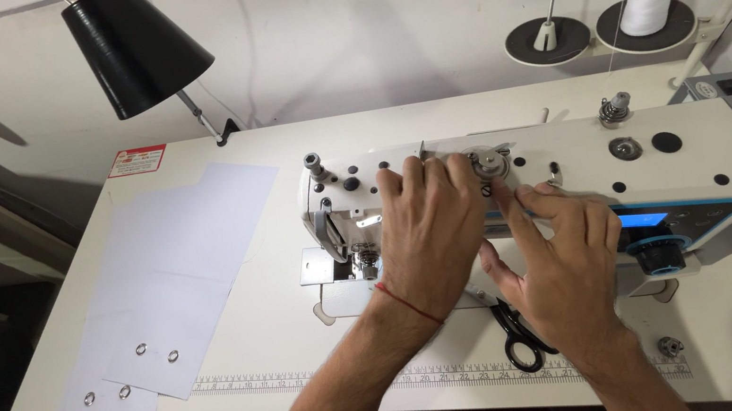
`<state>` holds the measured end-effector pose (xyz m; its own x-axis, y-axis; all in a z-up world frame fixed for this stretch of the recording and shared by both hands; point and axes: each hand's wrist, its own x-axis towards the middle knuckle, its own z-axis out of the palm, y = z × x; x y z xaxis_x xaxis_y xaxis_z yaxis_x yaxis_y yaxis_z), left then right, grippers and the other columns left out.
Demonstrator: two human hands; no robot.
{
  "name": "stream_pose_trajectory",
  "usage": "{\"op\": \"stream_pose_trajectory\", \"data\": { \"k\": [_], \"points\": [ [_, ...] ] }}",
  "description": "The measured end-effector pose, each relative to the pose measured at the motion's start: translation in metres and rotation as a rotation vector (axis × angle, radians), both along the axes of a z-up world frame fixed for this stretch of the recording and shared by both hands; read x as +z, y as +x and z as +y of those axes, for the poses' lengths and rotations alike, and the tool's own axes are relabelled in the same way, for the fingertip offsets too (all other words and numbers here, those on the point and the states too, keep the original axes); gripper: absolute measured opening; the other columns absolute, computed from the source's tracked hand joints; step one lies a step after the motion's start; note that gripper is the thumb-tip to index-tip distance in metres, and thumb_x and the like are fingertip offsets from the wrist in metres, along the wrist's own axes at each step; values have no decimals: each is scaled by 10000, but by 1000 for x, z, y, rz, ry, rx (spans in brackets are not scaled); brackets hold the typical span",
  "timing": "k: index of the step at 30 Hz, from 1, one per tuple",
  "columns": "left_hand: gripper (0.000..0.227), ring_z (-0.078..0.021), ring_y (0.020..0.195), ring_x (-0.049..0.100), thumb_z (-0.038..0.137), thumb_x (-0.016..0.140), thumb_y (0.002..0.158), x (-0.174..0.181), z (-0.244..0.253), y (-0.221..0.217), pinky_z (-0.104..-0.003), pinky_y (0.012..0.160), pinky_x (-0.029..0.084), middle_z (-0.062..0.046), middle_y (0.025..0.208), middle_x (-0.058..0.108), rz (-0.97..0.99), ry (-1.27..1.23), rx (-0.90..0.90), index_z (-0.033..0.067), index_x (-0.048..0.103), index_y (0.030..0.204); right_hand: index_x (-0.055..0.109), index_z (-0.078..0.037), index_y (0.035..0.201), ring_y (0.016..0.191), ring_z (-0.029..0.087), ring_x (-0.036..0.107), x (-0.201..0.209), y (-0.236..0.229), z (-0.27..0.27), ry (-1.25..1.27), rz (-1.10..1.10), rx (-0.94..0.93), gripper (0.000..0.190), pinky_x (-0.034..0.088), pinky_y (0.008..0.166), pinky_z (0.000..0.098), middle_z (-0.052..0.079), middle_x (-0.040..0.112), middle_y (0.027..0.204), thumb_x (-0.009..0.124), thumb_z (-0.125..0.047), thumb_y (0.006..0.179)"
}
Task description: Threading a professional sewing machine and preparing the bobbin winder
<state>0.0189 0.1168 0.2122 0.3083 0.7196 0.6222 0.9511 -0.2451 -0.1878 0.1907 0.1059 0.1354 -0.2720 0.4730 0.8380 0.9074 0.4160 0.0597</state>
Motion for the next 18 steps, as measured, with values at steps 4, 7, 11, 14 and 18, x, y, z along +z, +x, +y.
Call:
{"op": "stream_pose_trajectory", "data": {
  "k": [4, 7, 11, 14, 18],
  "points": [
    [94, -238, 901, 654, 155, 760, 1144, 5, 1, -13, -486, 864, 562, -72, 1025, 747, -14, -153, -56, 65, 760, 1172, 824, -195, 1567, 1314, 318, 677, 1, 0, 0, 3, -5, -12, 706, 540, 1089, 511, 79, 713, 1363, 1036, -488, 961],
    [93, -245, 885, 631, 130, 701, 1176, 5, -2, -17, -489, 834, 544, -75, 984, 720, -38, -120, -67, 42, 730, 1171, 829, -185, 1540, 1301, 326, 685, 0, 1, 1, 9, -9, -13, 713, 544, 1065, 511, 90, 734, 1373, 1052, -494, 937],
    [179, -255, 870, 586, 187, 652, 1211, 3, -4, -20, -483, 795, 502, -79, 957, 687, -51, -29, -63, 22, 717, 1188, 798, -181, 1585, 1310, 338, 686, -1, 1, 0, 12, -19, -2, 739, 539, 1072, 528, 106, 732, 1381, 1043, -498, 964],
    [111, -270, 866, 539, 119, 629, 1178, 6, -6, -23, -485, 780, 471, -88, 955, 639, -48, 4, -82, 26, 688, 1165, 775, -178, 1619, 1324, 344, 686, 0, 1, 0, 11, -19, 4, 759, 541, 1094, 539, 109, 730, 1400, 1033, -496, 980],
    [151, -285, 887, 522, 164, 591, 1221, 10, -8, -24, -487, 795, 452, -77, 961, 621, -77, -38, -102, 78, 659, 1117, 757, -194, 1650, 1326, 348, 689, -4, 2, 2, 11, -19, -3, 779, 547, 1103, 543, 109, 729, 1406, 1019, -527, 996]
  ]
}}
